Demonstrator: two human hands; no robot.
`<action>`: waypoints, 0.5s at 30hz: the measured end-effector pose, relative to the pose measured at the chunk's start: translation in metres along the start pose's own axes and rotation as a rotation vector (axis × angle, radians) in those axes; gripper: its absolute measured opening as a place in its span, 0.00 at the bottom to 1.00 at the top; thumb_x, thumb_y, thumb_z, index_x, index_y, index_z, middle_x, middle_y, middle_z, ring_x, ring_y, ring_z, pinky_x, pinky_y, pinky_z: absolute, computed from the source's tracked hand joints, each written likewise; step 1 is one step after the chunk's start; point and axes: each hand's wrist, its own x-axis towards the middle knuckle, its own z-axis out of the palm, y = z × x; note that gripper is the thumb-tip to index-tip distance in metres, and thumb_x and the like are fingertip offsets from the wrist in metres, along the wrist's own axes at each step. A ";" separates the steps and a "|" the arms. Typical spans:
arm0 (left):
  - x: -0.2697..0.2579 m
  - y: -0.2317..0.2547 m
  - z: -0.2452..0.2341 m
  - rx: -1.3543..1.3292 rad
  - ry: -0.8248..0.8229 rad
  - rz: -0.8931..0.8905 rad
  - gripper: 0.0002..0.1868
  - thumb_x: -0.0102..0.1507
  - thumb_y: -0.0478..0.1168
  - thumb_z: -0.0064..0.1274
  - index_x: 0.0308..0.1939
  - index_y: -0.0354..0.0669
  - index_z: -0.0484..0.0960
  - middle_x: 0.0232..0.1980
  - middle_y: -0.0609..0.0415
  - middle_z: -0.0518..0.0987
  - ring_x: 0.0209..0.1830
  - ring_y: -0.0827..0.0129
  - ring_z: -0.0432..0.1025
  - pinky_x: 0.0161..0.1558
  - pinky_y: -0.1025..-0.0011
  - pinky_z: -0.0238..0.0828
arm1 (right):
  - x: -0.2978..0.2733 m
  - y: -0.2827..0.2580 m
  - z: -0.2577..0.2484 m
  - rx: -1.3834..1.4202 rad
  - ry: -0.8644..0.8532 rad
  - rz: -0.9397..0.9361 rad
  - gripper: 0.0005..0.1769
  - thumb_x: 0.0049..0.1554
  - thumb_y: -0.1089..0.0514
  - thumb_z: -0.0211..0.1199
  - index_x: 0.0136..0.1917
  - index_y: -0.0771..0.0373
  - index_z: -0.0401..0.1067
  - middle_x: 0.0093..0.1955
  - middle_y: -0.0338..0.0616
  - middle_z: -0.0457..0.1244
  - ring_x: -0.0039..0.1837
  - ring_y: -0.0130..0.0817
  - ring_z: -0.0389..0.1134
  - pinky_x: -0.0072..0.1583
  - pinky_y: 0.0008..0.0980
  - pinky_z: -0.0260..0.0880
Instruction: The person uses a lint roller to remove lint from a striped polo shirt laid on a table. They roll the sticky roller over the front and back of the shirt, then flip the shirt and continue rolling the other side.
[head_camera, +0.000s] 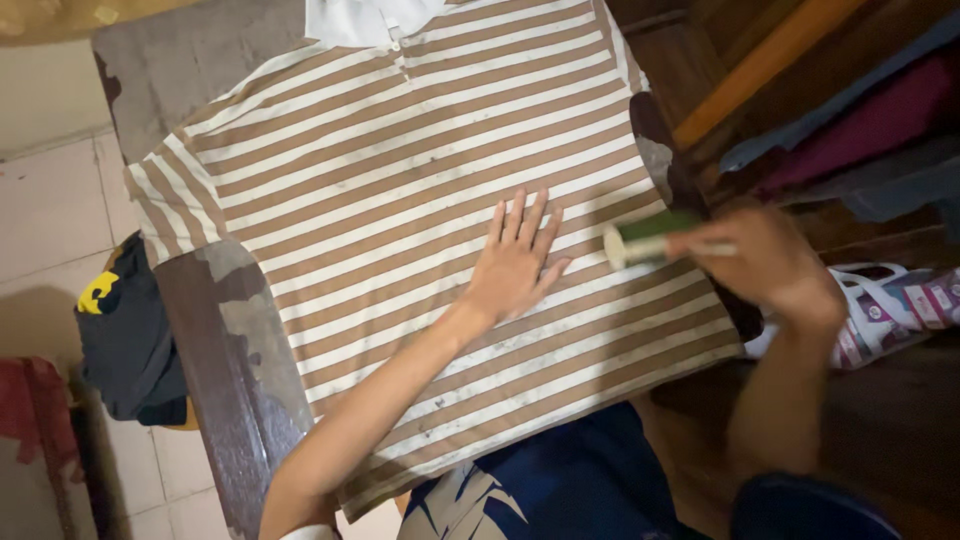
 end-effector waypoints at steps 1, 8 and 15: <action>-0.006 0.004 -0.002 -0.003 0.002 0.007 0.37 0.71 0.60 0.31 0.77 0.39 0.57 0.81 0.39 0.48 0.82 0.40 0.38 0.78 0.45 0.29 | 0.016 -0.002 -0.001 0.018 0.105 -0.105 0.07 0.60 0.59 0.67 0.52 0.53 0.82 0.30 0.45 0.70 0.22 0.30 0.60 0.25 0.26 0.57; -0.028 0.019 -0.011 -0.044 -0.010 0.045 0.37 0.71 0.59 0.32 0.77 0.38 0.57 0.81 0.37 0.49 0.81 0.39 0.40 0.77 0.46 0.31 | 0.050 -0.003 0.026 0.129 0.587 -0.624 0.05 0.65 0.62 0.66 0.54 0.56 0.79 0.46 0.45 0.72 0.43 0.25 0.72 0.43 0.23 0.74; -0.028 0.019 -0.013 -0.052 0.000 0.044 0.37 0.71 0.59 0.33 0.77 0.37 0.58 0.81 0.37 0.50 0.81 0.40 0.41 0.77 0.46 0.32 | -0.073 0.024 0.024 0.136 0.210 -0.219 0.12 0.51 0.60 0.68 0.50 0.52 0.82 0.49 0.39 0.73 0.34 0.26 0.75 0.37 0.26 0.77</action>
